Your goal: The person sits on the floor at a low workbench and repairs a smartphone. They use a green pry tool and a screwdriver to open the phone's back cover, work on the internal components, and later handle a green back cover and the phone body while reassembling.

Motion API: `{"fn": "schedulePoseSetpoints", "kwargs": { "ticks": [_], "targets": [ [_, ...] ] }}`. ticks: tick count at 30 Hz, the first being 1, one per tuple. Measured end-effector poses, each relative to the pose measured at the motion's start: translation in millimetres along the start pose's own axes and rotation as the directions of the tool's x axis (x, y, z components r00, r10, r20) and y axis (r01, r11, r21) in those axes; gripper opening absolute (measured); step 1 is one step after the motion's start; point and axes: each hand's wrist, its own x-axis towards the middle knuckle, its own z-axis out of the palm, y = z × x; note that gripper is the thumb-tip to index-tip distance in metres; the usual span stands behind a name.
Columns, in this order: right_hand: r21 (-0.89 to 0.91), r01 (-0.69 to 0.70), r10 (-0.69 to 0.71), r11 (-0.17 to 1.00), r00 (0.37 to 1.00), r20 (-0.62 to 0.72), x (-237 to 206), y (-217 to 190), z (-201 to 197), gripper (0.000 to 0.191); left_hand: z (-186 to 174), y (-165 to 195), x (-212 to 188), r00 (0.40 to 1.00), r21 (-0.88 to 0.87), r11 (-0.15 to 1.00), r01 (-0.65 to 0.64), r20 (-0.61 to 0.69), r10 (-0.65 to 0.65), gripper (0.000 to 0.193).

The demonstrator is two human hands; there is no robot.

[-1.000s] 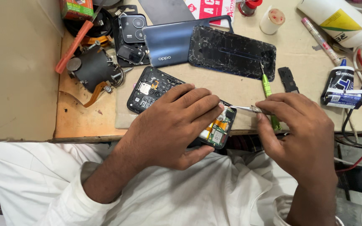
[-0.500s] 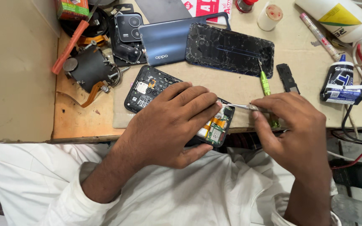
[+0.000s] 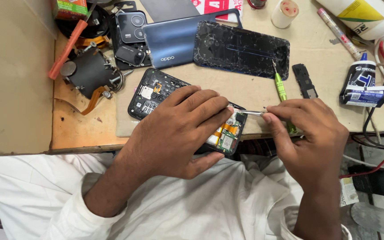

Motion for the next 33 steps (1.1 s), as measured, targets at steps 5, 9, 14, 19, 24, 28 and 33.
{"fn": "schedulePoseSetpoints", "kwargs": {
  "ticks": [5,9,14,19,24,28,33],
  "targets": [
    [-0.038,-0.006,0.005,0.999,1.0,-0.028,-4.6,-3.2,4.2,0.011,1.0,-0.9,0.2,1.0,0.012,1.0,0.002,0.007,-0.002,0.073],
    [-0.041,-0.012,0.01,0.999,0.999,-0.039,-6.4,-3.8,6.9,0.011,2.0,-1.2,-0.2,1.0,0.001,1.0,0.008,0.0,-0.008,0.073],
    [-0.019,-0.027,0.026,0.999,0.998,-0.05,-7.6,-1.8,9.5,0.011,4.5,-2.4,0.8,1.0,0.011,1.0,0.008,0.005,-0.008,0.072],
    [-0.022,-0.02,0.018,1.0,0.997,-0.069,-9.2,0.1,13.0,0.01,4.5,-2.1,0.3,1.0,0.014,1.0,0.012,0.001,-0.012,0.072],
    [-0.036,-0.019,0.017,0.999,0.997,-0.069,-12.5,2.6,15.7,0.011,4.8,-0.6,0.4,1.0,0.01,1.0,0.012,0.001,-0.012,0.072],
    [-0.005,-0.022,0.022,1.0,0.997,-0.075,-15.0,4.4,18.5,0.009,6.0,-0.6,0.9,1.0,0.014,1.0,0.007,-0.001,-0.007,0.072],
    [0.001,-0.02,0.02,1.0,0.997,-0.077,-14.3,5.4,19.1,0.01,5.1,-0.8,1.2,1.0,0.008,1.0,0.007,0.0,-0.007,0.072]
  ]
}}
